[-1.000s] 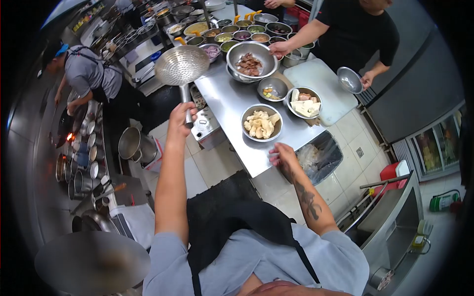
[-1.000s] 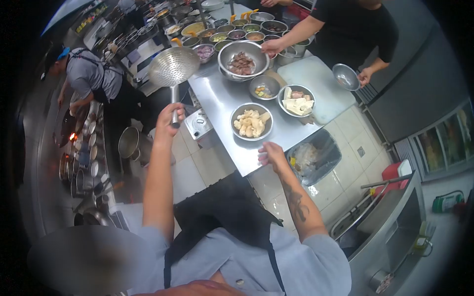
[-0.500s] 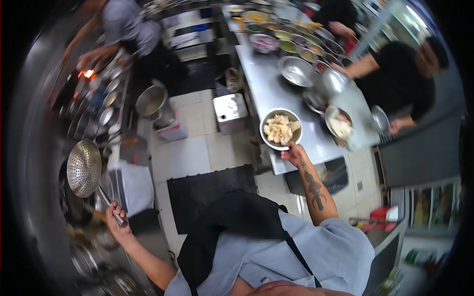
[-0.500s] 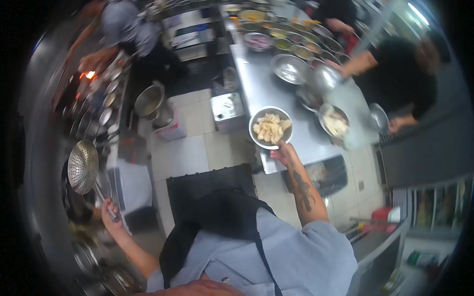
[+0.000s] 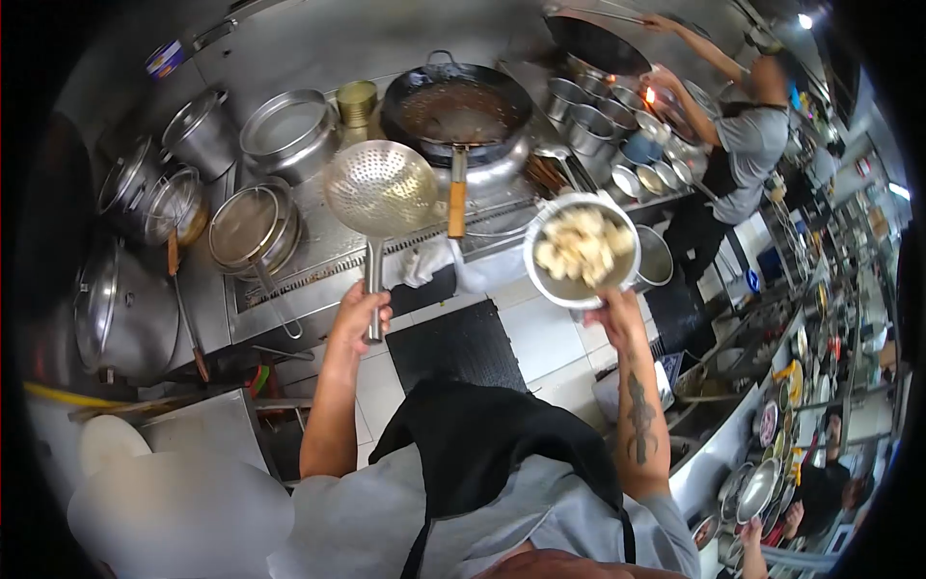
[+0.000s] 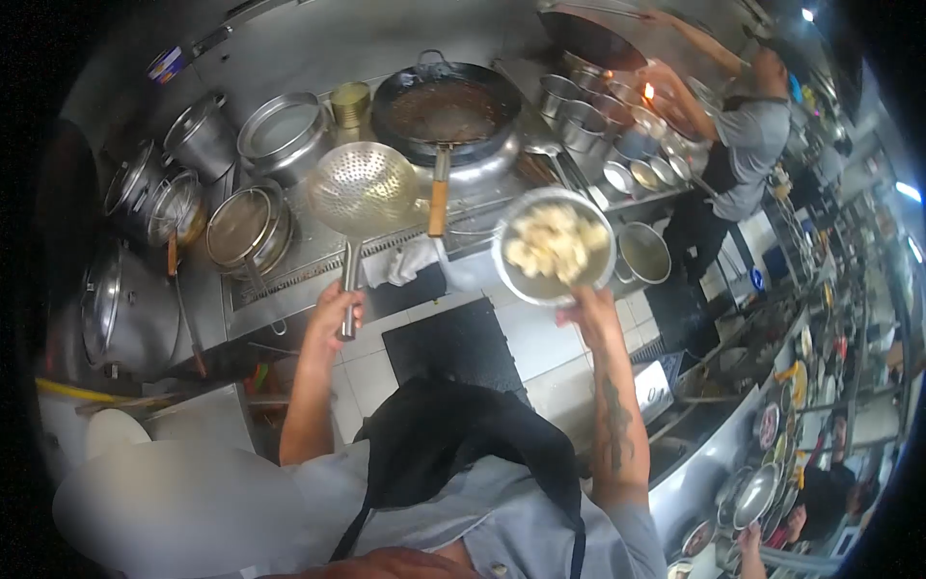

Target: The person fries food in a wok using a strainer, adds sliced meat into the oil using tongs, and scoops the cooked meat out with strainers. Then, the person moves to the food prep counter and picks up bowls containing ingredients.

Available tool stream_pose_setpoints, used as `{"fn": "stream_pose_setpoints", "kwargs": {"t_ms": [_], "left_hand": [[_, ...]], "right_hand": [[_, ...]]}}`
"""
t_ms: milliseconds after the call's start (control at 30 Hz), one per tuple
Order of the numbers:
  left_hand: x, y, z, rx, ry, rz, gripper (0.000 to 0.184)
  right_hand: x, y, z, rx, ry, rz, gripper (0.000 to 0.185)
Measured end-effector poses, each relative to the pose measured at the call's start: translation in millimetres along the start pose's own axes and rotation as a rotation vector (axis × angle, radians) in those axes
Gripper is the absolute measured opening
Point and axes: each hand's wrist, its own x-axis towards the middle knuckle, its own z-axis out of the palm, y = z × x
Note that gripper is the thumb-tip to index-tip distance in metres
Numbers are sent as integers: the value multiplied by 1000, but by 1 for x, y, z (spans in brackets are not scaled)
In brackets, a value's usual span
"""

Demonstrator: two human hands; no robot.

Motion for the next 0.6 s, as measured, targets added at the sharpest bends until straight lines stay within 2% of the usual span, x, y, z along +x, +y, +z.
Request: {"fn": "stream_pose_setpoints", "kwargs": {"t_ms": [67,100,133,200,233,267,333,433,533,600], "left_hand": [[-4,2,-4,-36,-3,-12,23],[-4,1,-9,-49,-18,-17,23],[-4,0,-13,-60,-33,-21,24],[-15,10,-6,-56,-28,-28,27],[-17,13,-6,-70,-42,-21,28],[-19,15,-6,-86,-53,-17,29],[-21,16,-8,-68,-68,-38,33],[-16,17,-13,-51,-63,-80,40],[-16,14,-19,-77,-53,-86,41],[-13,15,-22,-83,-45,-110,42]], "right_hand": [[39,-39,86,-58,-113,-126,31],[62,-47,118,-206,-156,-83,28],[85,-49,148,-336,-240,-176,30],[112,-46,214,-652,-215,-268,29],[122,-41,246,-717,-239,-406,29],[146,-17,264,-1026,-126,-912,35],[151,-15,300,-1192,-167,-826,42],[192,-15,323,-1203,4,-979,34],[204,-39,327,-1103,-12,-878,30],[229,-38,317,-998,-17,-787,39]]}}
